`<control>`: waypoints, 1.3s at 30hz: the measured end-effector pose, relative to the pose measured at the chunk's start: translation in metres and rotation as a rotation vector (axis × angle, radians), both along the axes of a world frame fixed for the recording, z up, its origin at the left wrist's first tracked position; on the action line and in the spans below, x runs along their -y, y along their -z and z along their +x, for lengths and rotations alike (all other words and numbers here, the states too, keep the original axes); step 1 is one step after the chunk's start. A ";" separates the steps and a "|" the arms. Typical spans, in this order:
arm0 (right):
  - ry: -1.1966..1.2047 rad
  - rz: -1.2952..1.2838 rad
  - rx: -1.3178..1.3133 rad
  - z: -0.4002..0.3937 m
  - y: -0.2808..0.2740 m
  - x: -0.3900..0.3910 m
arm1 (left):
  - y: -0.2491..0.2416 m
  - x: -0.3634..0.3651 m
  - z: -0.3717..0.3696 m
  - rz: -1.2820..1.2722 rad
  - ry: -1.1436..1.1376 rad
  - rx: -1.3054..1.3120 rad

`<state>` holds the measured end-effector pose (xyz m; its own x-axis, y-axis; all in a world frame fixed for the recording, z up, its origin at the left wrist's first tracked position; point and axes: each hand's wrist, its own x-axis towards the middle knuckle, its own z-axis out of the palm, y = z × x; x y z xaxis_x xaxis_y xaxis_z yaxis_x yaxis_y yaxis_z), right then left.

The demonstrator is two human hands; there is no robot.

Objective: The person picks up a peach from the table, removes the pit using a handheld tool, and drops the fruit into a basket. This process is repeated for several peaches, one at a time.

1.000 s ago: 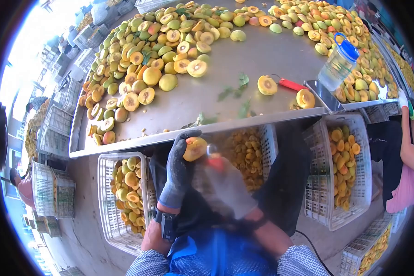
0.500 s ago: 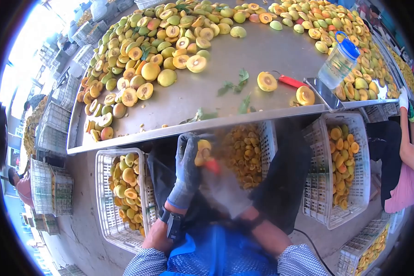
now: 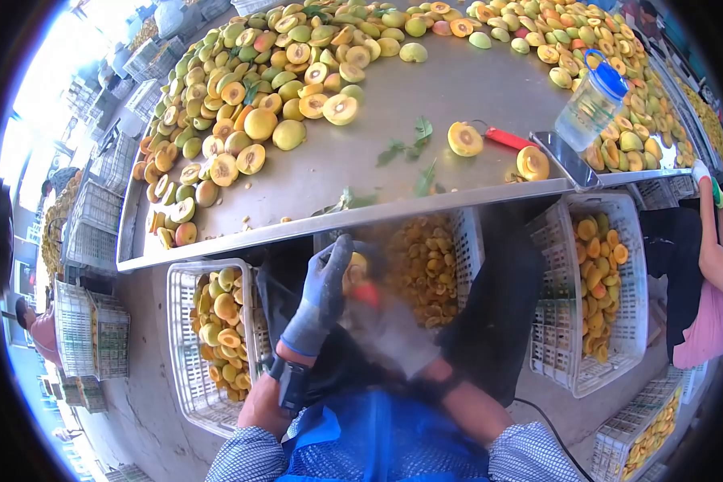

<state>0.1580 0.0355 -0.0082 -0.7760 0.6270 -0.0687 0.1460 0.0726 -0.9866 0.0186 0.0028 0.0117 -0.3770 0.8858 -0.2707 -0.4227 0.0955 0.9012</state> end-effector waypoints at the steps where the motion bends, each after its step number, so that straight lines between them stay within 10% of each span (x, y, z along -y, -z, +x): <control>1: -0.005 -0.085 -0.015 -0.002 -0.005 0.003 | -0.002 0.000 0.004 -0.021 -0.054 -0.105; 12: -0.021 -0.105 -0.027 -0.006 0.011 0.011 | 0.011 0.001 0.001 0.070 -0.054 -0.121; 17: -0.122 -0.561 0.077 -0.001 0.010 0.006 | 0.014 0.002 0.012 0.146 -0.230 -0.354; 21: -0.001 -0.123 -0.029 -0.005 0.003 0.012 | 0.012 0.004 0.003 0.082 -0.105 -0.031; 24: -0.014 -0.232 -0.092 -0.002 0.007 0.010 | 0.013 0.001 0.006 0.067 -0.087 -0.085; 26: -0.063 -0.980 0.009 0.002 0.007 0.008 | 0.009 0.002 0.011 0.049 -0.152 -0.323; 27: -0.060 -0.976 0.010 0.001 0.007 0.008 | 0.012 0.002 0.010 0.052 -0.150 -0.320; 29: -0.067 -0.152 0.099 -0.002 0.010 0.009 | 0.019 0.003 0.008 0.163 -0.177 -0.208; 39: -0.074 -0.085 0.120 -0.001 0.032 0.004 | 0.018 -0.001 -0.004 -0.164 -0.016 -0.231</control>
<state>0.1567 0.0316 -0.0399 -0.8030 0.5562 -0.2141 0.2603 0.0042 -0.9655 0.0151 0.0033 -0.0062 -0.4588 0.8306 -0.3156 -0.2108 0.2433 0.9468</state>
